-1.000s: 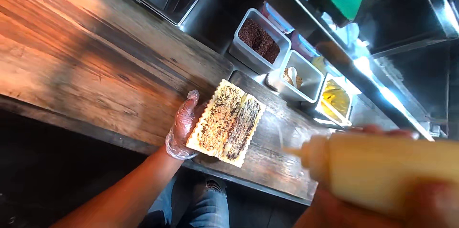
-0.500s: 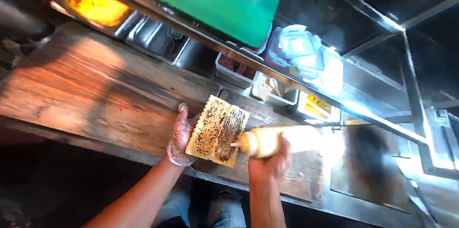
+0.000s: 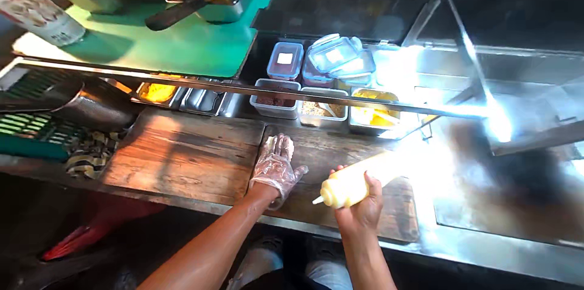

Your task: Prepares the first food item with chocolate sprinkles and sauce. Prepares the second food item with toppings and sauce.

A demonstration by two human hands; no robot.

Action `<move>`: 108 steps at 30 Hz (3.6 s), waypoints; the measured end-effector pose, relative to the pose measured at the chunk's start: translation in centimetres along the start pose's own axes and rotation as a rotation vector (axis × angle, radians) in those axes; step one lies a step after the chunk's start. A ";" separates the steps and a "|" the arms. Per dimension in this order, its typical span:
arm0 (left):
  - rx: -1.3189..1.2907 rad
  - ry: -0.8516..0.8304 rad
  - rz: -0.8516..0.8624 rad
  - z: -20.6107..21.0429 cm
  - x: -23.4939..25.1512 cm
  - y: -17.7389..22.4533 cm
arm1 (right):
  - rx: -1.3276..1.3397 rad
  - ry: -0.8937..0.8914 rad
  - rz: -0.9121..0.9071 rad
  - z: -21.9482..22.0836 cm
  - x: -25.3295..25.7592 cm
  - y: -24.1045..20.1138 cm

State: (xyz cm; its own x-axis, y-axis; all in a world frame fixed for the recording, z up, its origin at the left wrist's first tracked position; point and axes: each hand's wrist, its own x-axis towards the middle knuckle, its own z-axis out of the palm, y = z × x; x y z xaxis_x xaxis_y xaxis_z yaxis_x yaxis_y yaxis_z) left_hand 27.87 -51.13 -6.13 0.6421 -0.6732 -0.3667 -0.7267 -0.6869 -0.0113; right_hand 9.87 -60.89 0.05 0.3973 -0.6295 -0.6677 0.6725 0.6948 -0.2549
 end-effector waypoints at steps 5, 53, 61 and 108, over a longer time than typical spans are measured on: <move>-0.021 -0.102 0.021 -1.9 0.3 -0.6 | 0.089 -0.055 0.022 -0.2 -1.0 -2.4; -2.809 -0.351 -0.001 5.5 -2.2 -15.3 | -0.799 -0.655 -0.881 10.8 0.0 13.5; -2.851 -0.371 0.044 5.9 -1.7 -15.2 | -0.793 -0.639 -0.837 9.5 -2.2 12.5; -2.830 -0.423 0.148 5.9 -1.6 -15.3 | -0.832 -0.729 -0.666 11.2 -2.3 11.2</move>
State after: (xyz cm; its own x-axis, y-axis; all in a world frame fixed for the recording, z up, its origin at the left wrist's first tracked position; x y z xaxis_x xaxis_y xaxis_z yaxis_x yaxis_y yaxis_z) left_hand 36.48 -37.92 -10.87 0.4075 -0.8635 -0.2970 0.9123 0.3704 0.1747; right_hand 23.45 -55.55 6.58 0.5623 -0.7966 0.2219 0.3871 0.0164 -0.9219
